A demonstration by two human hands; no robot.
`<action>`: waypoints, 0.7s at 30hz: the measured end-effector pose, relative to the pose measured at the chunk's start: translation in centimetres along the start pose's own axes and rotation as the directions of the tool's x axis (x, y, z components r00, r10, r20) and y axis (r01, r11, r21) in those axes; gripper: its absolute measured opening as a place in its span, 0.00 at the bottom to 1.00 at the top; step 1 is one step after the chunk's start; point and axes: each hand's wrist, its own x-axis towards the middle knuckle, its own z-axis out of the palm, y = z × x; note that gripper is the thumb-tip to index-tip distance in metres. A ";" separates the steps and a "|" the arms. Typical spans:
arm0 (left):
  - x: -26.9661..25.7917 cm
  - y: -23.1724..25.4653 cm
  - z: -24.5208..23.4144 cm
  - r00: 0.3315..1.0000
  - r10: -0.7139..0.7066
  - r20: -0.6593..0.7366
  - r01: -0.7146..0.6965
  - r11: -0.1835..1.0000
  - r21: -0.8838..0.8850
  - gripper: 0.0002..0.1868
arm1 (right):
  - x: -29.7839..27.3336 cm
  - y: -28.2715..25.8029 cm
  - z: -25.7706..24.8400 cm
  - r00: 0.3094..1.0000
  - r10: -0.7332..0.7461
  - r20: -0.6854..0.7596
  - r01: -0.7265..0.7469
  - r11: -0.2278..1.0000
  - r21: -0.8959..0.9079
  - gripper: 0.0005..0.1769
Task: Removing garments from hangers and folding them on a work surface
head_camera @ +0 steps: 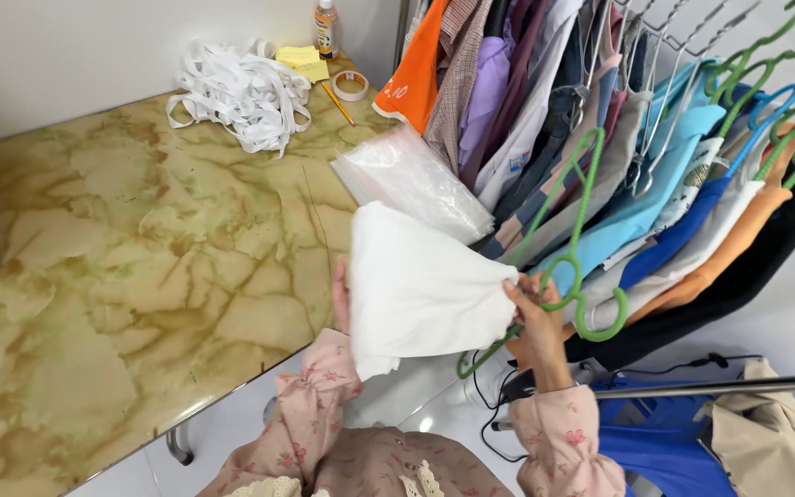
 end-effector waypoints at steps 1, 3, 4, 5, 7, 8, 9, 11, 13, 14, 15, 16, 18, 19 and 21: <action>-0.2 -0.2 0.0 1.000 -0.003 -0.004 0.003 1.000 0.002 0.45 | 0.0 0.1 -0.8 1.000 0.003 -0.004 -0.003 1.000 0.002 0.23; -0.6 -0.4 0.0 0.997 0.015 0.075 -0.011 0.998 -0.054 0.45 | 0.2 0.3 -2.1 1.000 0.002 0.011 -0.001 0.998 -0.067 0.23; -0.8 -0.6 0.0 0.997 0.014 0.071 -0.010 0.999 -0.052 0.45 | 0.1 0.7 -2.6 1.000 0.005 0.009 -0.004 0.998 -0.066 0.23; -0.9 -0.7 0.1 0.993 0.027 0.112 -0.018 0.997 -0.081 0.45 | 0.0 1.1 -2.9 1.000 -0.003 -0.012 0.002 0.997 -0.079 0.23; -1.6 -0.7 0.6 0.988 0.045 0.150 -0.029 0.994 -0.106 0.45 | -0.3 1.3 -3.1 0.999 -0.009 -0.032 0.006 0.996 -0.089 0.24; -2.0 -0.7 1.1 0.995 0.081 0.051 -0.078 0.995 -0.070 0.43 | -0.7 1.1 -3.1 0.996 -0.051 -0.070 0.043 0.992 -0.121 0.22; -2.4 -0.7 1.7 0.991 0.122 -0.047 -0.123 0.992 -0.029 0.42 | -1.0 0.8 -3.1 0.990 -0.094 -0.106 0.077 0.985 -0.154 0.21; -2.4 0.1 1.6 0.986 0.112 -0.122 -0.098 0.989 0.113 0.40 | -0.7 0.9 -4.5 0.992 -0.096 -0.083 0.080 0.981 -0.178 0.22; -2.3 0.9 1.5 0.974 0.109 -0.197 -0.058 0.967 0.248 0.37 | -0.8 0.4 -5.5 0.993 -0.098 -0.061 0.084 0.975 -0.204 0.23; -2.2 1.3 1.4 0.945 0.120 -0.305 0.026 0.901 0.433 0.35 | -1.0 0.0 -5.7 0.997 -0.072 -0.004 0.069 0.968 -0.240 0.24; -2.0 1.5 1.3 0.902 0.147 -0.405 0.134 0.799 0.587 0.33 | -1.4 -0.5 -6.0 0.998 -0.043 0.049 0.055 0.959 -0.279 0.26; -1.8 0.5 2.4 0.902 0.144 -0.408 0.138 0.798 0.586 0.33 | -1.9 -0.1 -5.3 0.998 -0.041 0.045 0.052 0.959 -0.280 0.26; -1.2 -1.7 4.7 0.900 -0.043 -0.434 0.333 0.710 0.620 0.47 | -2.9 0.5 -3.9 0.990 -0.110 -0.090 0.048 0.855 -0.517 0.21; -0.4 -3.1 4.2 0.899 -0.048 -0.435 0.338 0.708 0.620 0.47 | -4.2 -1.1 -1.7 0.989 -0.110 -0.096 0.045 0.855 -0.517 0.21; 1.3 -5.9 3.1 0.896 -0.229 -0.380 0.430 0.661 0.615 0.42 | -6.7 -4.2 2.7 0.998 0.021 0.065 0.012 0.879 -0.476 0.21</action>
